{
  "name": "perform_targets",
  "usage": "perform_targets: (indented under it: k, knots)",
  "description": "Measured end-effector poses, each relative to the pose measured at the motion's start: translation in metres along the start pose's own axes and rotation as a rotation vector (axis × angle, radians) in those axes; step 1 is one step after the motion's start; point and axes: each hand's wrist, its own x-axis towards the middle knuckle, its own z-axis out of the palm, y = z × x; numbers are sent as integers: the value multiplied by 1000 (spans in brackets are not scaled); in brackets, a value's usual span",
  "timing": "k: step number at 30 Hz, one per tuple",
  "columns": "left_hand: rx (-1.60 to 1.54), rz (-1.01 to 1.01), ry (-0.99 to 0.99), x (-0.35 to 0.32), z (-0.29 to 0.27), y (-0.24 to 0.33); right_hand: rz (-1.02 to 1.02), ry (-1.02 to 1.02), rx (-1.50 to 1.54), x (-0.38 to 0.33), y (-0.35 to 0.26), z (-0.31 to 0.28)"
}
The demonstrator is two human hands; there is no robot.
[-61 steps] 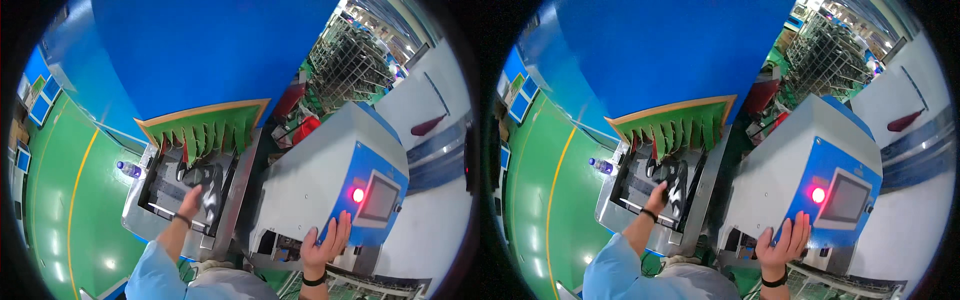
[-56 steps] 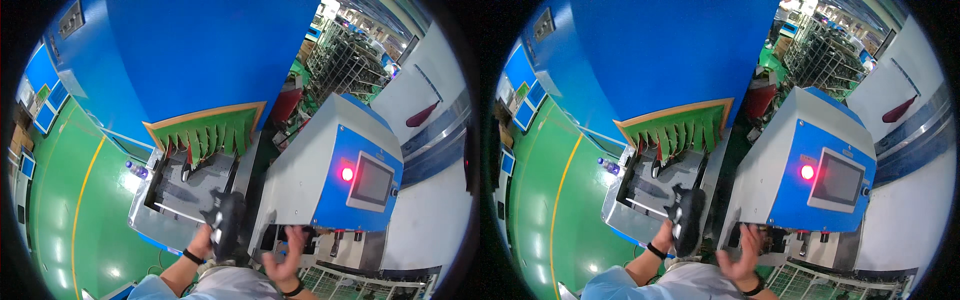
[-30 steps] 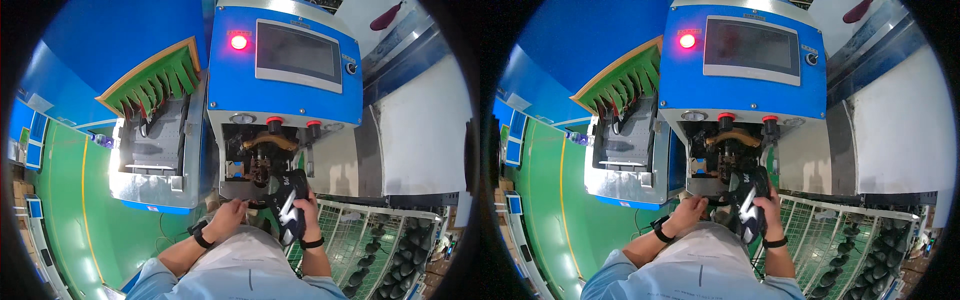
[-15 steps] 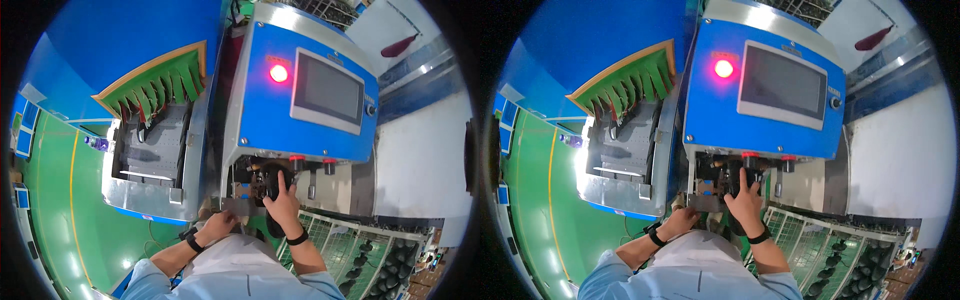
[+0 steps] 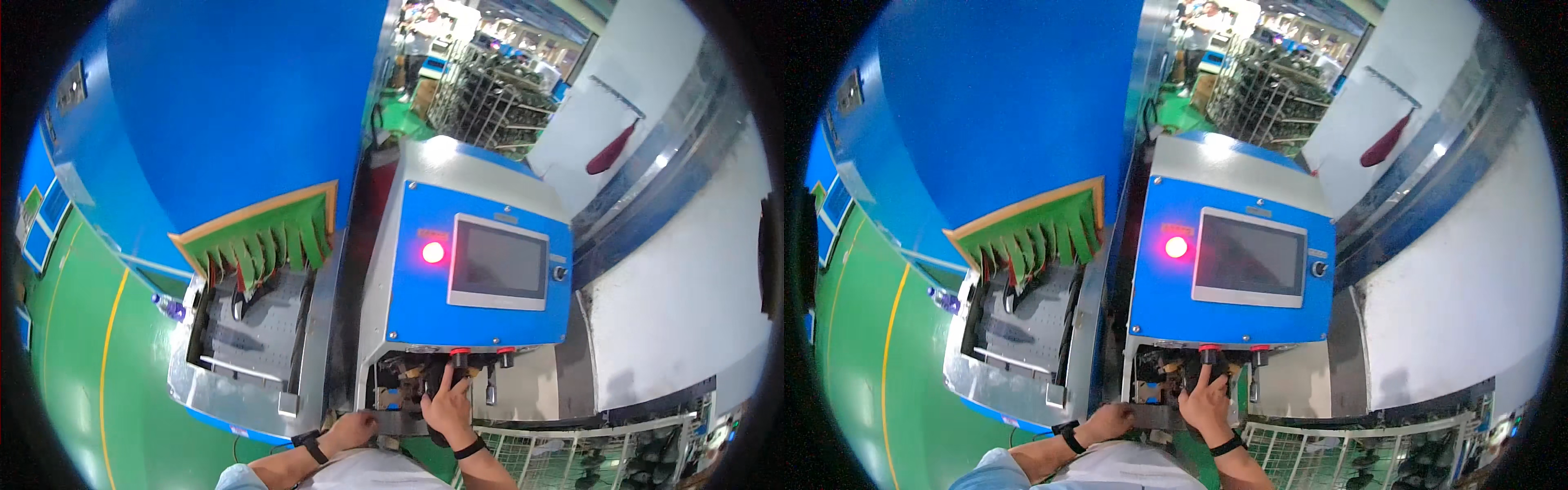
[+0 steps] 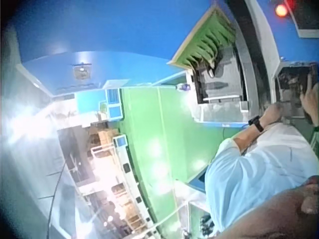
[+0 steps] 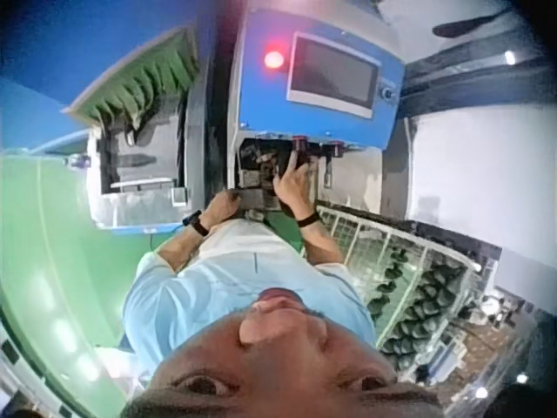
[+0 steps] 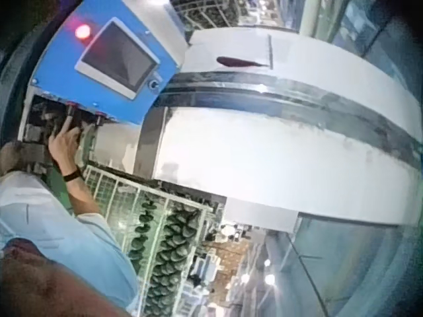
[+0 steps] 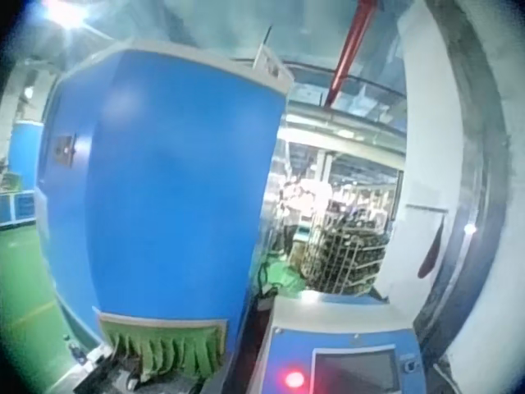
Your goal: Processing shoe components through a machine in a factory.
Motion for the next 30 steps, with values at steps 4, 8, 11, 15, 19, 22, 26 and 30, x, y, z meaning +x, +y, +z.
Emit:
perform_targets:
  k: [4, 8, 11, 15, 19, 22, 26, 30]
  knots:
    - [-36, 24, -134, 8, 4, 24, 21, 192, 100, -17, -2, 0]
    - [-738, -229, -399, 14, 19, 38, -155, 400, 180, -65, 21, 17]
    - [-898, -443, -651, 13, 24, 57, -266, 406, 252, -111, 36, 32]
    - [-1341, -543, -1010, 11, 55, 29, -212, 181, 175, -190, -2, -41]
    - [-1087, -643, -1015, -7, 72, 39, -116, -227, 297, -210, 7, -59]
    - [-1139, -558, -1020, -11, 67, 12, 202, -32, 1137, -165, 55, 41]
    - [-639, -519, -610, -16, 45, 35, 287, -49, 1782, -94, 33, 103]
    - [-542, -442, -615, -14, 1, 10, 156, 224, 1714, -127, 22, 54]
